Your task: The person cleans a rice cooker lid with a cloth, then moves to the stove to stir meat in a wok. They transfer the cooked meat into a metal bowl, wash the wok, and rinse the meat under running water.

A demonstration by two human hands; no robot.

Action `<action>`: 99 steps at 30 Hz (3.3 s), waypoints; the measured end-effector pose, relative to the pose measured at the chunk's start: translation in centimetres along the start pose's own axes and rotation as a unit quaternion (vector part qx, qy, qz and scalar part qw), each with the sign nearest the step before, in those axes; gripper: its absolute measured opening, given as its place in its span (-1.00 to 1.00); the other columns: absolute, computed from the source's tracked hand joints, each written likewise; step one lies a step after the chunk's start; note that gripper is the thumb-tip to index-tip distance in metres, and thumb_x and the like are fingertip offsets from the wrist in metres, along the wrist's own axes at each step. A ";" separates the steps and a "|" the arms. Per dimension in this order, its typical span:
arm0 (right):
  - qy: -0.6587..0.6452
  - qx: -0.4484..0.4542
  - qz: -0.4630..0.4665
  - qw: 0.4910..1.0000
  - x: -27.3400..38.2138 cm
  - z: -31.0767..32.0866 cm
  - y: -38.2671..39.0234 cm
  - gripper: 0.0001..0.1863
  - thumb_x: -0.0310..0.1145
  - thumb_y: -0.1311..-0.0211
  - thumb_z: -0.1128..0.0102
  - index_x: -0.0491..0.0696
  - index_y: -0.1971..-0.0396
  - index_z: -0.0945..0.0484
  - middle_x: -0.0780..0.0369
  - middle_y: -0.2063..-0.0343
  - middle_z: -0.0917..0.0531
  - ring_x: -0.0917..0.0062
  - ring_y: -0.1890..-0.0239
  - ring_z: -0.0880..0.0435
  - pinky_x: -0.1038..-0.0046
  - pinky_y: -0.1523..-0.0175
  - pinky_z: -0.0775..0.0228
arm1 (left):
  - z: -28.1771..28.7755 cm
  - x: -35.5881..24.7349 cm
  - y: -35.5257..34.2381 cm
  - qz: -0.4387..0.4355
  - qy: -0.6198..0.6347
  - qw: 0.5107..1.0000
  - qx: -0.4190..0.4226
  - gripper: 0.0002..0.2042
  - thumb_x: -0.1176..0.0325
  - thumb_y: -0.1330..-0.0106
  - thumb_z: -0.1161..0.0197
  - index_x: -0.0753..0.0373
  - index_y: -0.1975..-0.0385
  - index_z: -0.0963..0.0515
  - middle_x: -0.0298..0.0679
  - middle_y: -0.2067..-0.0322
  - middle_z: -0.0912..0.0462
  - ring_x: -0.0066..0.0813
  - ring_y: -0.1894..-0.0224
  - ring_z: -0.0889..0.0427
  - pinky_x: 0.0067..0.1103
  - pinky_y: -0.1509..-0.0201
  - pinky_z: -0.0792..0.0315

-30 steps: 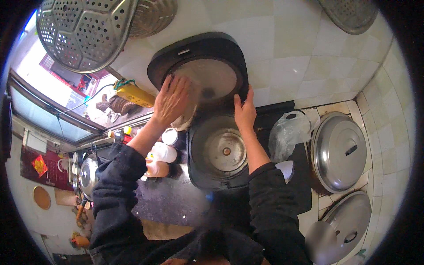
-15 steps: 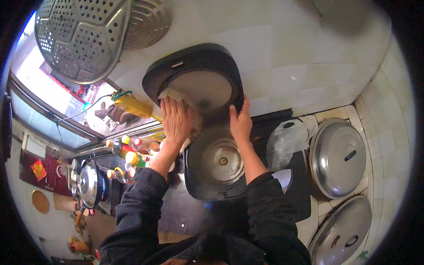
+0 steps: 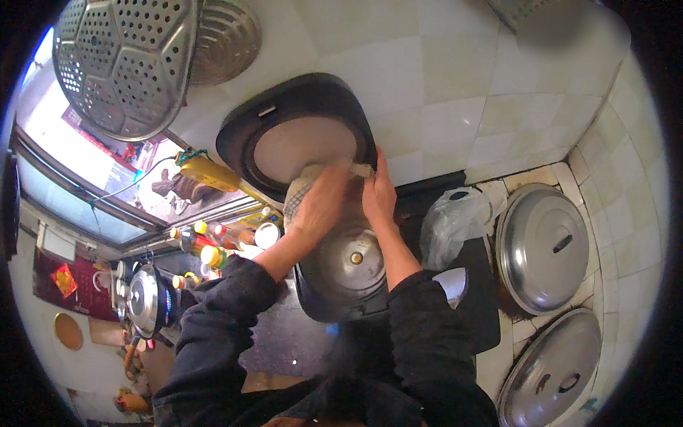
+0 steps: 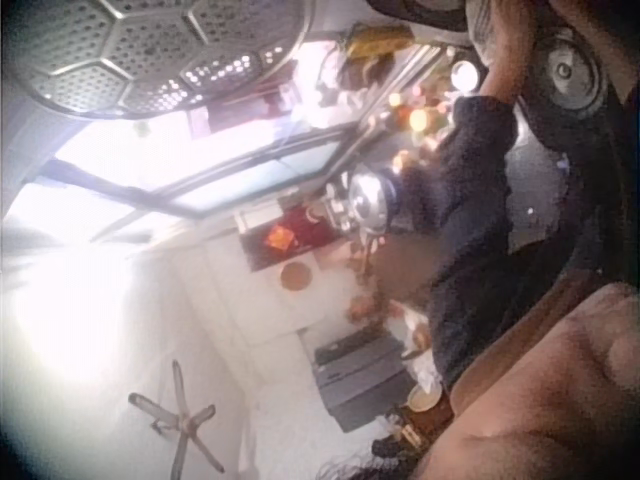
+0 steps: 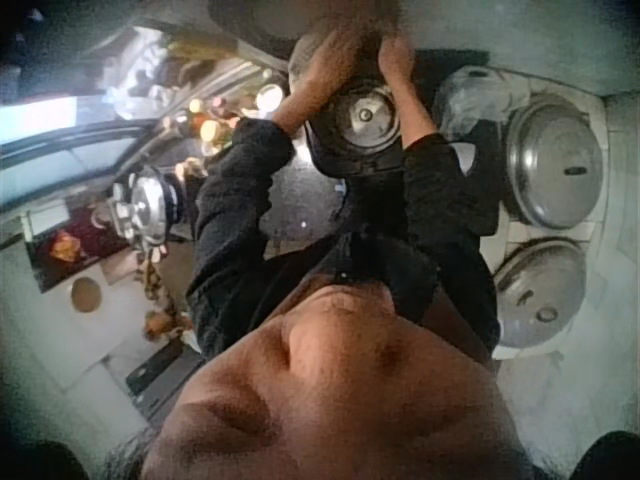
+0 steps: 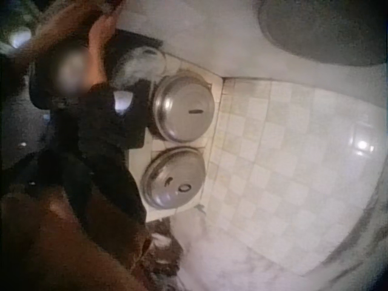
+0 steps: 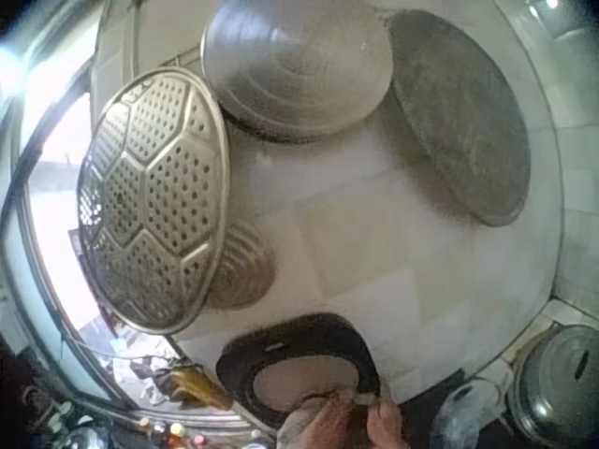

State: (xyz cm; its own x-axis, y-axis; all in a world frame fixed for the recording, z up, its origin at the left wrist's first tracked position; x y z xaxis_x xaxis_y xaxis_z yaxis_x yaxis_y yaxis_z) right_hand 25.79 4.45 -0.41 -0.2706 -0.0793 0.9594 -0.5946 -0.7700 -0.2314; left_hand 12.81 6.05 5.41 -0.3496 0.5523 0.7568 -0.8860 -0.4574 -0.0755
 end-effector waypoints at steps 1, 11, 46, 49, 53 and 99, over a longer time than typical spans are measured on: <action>0.003 0.002 0.002 1.000 0.1 0.0 0.1 -0.43 -0.20 -0.40 0.25 0.08 -0.40 -0.10 0.00 -0.21 -0.43 0.01 -0.19 -0.42 0.22 -0.23 -0.25 | 0.4 0.7 0.0 0.045 0.066 0.997 -0.021 -0.43 0.17 -0.28 0.01 0.35 -0.26 -0.30 -0.14 -0.28 -0.30 -0.23 -0.39 -0.15 -0.30 -0.51 0.12; -0.013 -0.018 0.024 0.999 -0.3 -0.1 0.0 -0.44 -0.22 -0.39 0.25 0.04 -0.38 -0.13 -0.03 -0.20 -0.42 -0.02 -0.19 -0.41 0.21 -0.24 -0.24 | -1.4 -1.9 -1.1 0.037 0.040 0.996 -0.068 -0.50 0.25 -0.31 0.03 0.38 -0.21 -0.37 -0.03 -0.21 -0.38 -0.12 -0.38 -0.19 -0.27 -0.51 0.10; -0.236 0.019 -0.154 0.959 14.4 11.9 7.0 -0.76 -0.19 -0.40 -0.02 -0.07 0.21 -0.48 0.31 0.35 -0.59 0.65 0.40 -0.60 0.61 0.51 -0.43 | -1.9 -0.2 15.7 0.459 0.686 0.562 -0.048 -0.76 0.27 -0.35 -0.13 0.34 0.20 -0.54 -0.12 0.23 -0.59 -0.26 0.14 -0.56 -0.42 0.00 -0.43; -0.309 0.033 0.068 0.948 16.7 11.7 4.0 -0.74 -0.19 -0.40 -0.02 -0.08 0.17 -0.46 0.29 0.31 -0.60 0.65 0.36 -0.64 0.62 0.49 -0.44 | -2.9 -1.4 15.6 0.477 0.627 0.606 -0.111 -0.62 0.31 -0.24 -0.22 0.31 -0.03 -0.45 0.04 -0.04 -0.47 -0.03 -0.10 -0.47 -0.29 -0.15 -0.36; -0.116 0.029 0.062 0.991 13.6 6.1 1.3 -0.69 -0.25 -0.39 -0.04 -0.14 0.02 -0.42 0.20 0.18 -0.59 0.43 0.14 -0.61 0.41 0.11 -0.48 | -4.0 -2.1 14.1 0.439 0.576 0.689 0.006 -0.28 0.37 -0.18 -0.28 0.16 -0.36 -0.12 0.14 -0.37 -0.06 0.10 -0.40 -0.10 -0.08 -0.35 -0.09; 0.448 0.102 0.347 0.818 2.9 -0.5 5.9 -0.64 -0.49 -0.14 -0.04 -0.15 0.03 -0.50 0.08 0.16 -0.59 0.18 0.09 -0.54 0.18 -0.03 -0.36 | -8.3 -2.5 11.6 0.443 0.603 0.663 -0.009 -0.15 0.55 -0.14 -0.20 0.38 -0.39 0.18 0.20 -0.40 0.08 0.15 -0.08 -0.50 -0.22 -0.11 -0.46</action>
State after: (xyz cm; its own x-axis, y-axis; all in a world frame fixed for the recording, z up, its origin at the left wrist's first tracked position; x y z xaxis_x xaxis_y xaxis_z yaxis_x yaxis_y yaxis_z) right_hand 21.14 -0.06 0.89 -0.9896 -0.1161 0.0846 0.0507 -0.8330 -0.5509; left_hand 0.90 5.21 -2.76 -0.7155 0.2328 -0.6586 -0.1688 -0.9725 -0.1604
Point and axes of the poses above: each hand's wrist, its own y-axis away from the middle knuckle, its own z-axis out of the back of the hand, x = y × z, the point moved 4 cm from there along -y, towards the middle knuckle
